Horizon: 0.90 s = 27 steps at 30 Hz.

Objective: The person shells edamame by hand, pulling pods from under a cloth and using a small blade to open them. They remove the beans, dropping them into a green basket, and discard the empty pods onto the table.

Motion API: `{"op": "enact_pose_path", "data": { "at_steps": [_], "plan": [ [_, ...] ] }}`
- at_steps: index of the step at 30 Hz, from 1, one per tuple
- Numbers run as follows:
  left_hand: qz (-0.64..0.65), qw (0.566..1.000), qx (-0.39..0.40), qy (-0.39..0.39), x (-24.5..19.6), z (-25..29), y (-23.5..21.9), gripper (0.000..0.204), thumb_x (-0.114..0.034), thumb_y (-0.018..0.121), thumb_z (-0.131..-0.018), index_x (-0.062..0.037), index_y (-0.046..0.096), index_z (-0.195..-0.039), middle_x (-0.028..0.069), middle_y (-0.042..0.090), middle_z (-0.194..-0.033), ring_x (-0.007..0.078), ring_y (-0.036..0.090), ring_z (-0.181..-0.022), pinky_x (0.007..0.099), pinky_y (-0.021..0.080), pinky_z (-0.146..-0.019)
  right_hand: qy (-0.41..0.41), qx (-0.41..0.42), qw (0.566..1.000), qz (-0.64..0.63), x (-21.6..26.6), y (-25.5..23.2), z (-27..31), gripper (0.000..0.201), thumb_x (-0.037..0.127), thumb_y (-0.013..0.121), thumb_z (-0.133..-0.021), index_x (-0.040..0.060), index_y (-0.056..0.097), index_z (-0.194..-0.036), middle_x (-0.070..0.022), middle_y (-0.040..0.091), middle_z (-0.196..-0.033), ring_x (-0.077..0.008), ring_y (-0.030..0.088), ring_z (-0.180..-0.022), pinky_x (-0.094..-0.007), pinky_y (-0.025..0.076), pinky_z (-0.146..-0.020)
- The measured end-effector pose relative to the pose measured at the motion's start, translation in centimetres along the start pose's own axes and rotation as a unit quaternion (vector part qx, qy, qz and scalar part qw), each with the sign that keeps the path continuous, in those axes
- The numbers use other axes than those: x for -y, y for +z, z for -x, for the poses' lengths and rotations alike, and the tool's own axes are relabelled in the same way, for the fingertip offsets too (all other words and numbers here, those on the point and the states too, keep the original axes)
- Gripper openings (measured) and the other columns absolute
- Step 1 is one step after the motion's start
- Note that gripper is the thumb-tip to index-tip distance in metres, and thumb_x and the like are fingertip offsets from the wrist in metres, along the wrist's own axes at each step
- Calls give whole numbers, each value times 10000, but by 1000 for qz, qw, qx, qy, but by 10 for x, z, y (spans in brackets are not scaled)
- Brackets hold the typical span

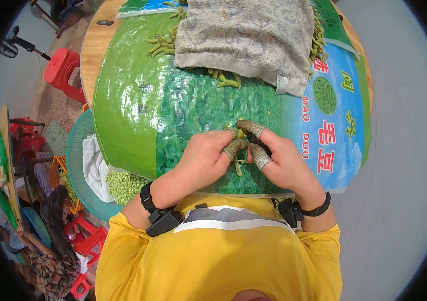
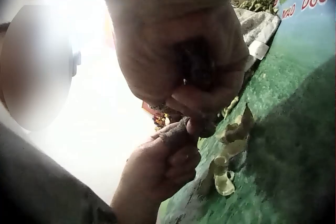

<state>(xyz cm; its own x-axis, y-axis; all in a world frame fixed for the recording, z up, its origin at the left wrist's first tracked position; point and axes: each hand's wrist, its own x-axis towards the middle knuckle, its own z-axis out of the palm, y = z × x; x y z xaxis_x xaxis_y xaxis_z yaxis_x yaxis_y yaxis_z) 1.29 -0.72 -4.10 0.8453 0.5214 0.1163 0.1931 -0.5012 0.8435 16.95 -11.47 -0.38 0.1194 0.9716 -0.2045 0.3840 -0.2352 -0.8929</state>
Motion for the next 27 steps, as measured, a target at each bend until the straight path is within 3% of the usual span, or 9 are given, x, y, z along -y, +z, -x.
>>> {"op": "enact_pose_path", "data": {
  "at_steps": [2, 5, 7, 8, 11, 13, 17, 19, 27],
  "plan": [
    [-50, 998, -14, 29, 0, 1, -1, 137, -114, 522, -843, -19, 604, -896, 110, 571, -663, 186, 561, -602, 337, 440, -554, -16, -10, 999, -33, -4, 1, -2, 435, 46, 496, -829, 55, 461, -1263, -94, 601, -827, -164, 579, -637, -278, 472, -594],
    [299, 945, 57, -116, 0, 5, -4, 151, -135, 541, -866, -7, 613, -903, 28, 583, -661, 125, 545, -617, 314, 441, -559, 192, 72, 896, -395, 1, -7, -1, 427, 53, 484, -851, 86, 458, -1276, -13, 558, -769, -61, 460, -530, -203, 386, -471],
    [522, 809, 112, -246, 4, 7, -4, 167, -149, 552, -885, -5, 634, -910, -26, 599, -707, 73, 532, -662, 270, 445, -600, 215, 95, 825, -514, 2, -9, 2, 423, 58, 470, -861, 112, 458, -1281, 22, 527, -747, -25, 385, -486, -165, 300, -421],
    [522, 809, 113, -246, 1, 6, -4, 167, -149, 552, -885, -5, 634, -910, -26, 599, -707, 73, 532, -662, 270, 445, -600, 215, 95, 825, -515, 4, -8, 4, 423, 58, 470, -861, 112, 458, -1281, 22, 527, -747, -25, 385, -486, -165, 300, -421],
    [419, 891, 74, -160, -13, -2, -1, 184, -167, 549, -898, -10, 645, -891, -20, 587, -683, 61, 518, -624, 237, 426, -564, 133, 55, 928, -343, 5, 4, 10, 425, 48, 467, -857, 98, 458, -1278, 17, 542, -751, -30, 399, -490, -167, 316, -434],
    [341, 936, 29, -85, -14, -5, 1, 216, -195, 531, -913, -17, 642, -864, -20, 551, -634, 55, 492, -563, 228, 391, -493, -53, -41, 994, -81, -3, 13, 10, 422, 31, 465, -848, 78, 469, -1267, 9, 562, -755, -45, 461, -543, -188, 389, -496],
    [329, 932, 24, -149, 0, -1, 5, 318, -278, 481, -938, -21, 645, -844, -20, 520, -596, 45, 431, -486, 219, 327, -420, 54, -25, 991, -119, 8, 5, 5, 405, 15, 466, -842, 62, 488, -1244, -10, 587, -761, -72, 531, -642, -221, 454, -616],
    [546, 790, 38, -276, 1, -2, 1, 388, -337, 424, -954, -18, 638, -904, -32, 455, -552, 42, 352, -438, 206, 265, -393, 128, -70, 964, -221, 5, 4, 5, 388, 8, 475, -839, 56, 506, -1222, -28, 596, -762, -96, 556, -692, -253, 473, -677],
    [612, 753, -26, -241, -1, -5, 0, 355, -308, 419, -951, -13, 576, -1068, -25, 456, -619, 34, 275, -419, 191, 201, -380, -14, -95, 976, 198, -9, 7, 16, 283, 69, 568, -832, 33, 552, -1113, -67, 624, -774, -151, 613, -656, -279, 481, -606]
  ]
}}
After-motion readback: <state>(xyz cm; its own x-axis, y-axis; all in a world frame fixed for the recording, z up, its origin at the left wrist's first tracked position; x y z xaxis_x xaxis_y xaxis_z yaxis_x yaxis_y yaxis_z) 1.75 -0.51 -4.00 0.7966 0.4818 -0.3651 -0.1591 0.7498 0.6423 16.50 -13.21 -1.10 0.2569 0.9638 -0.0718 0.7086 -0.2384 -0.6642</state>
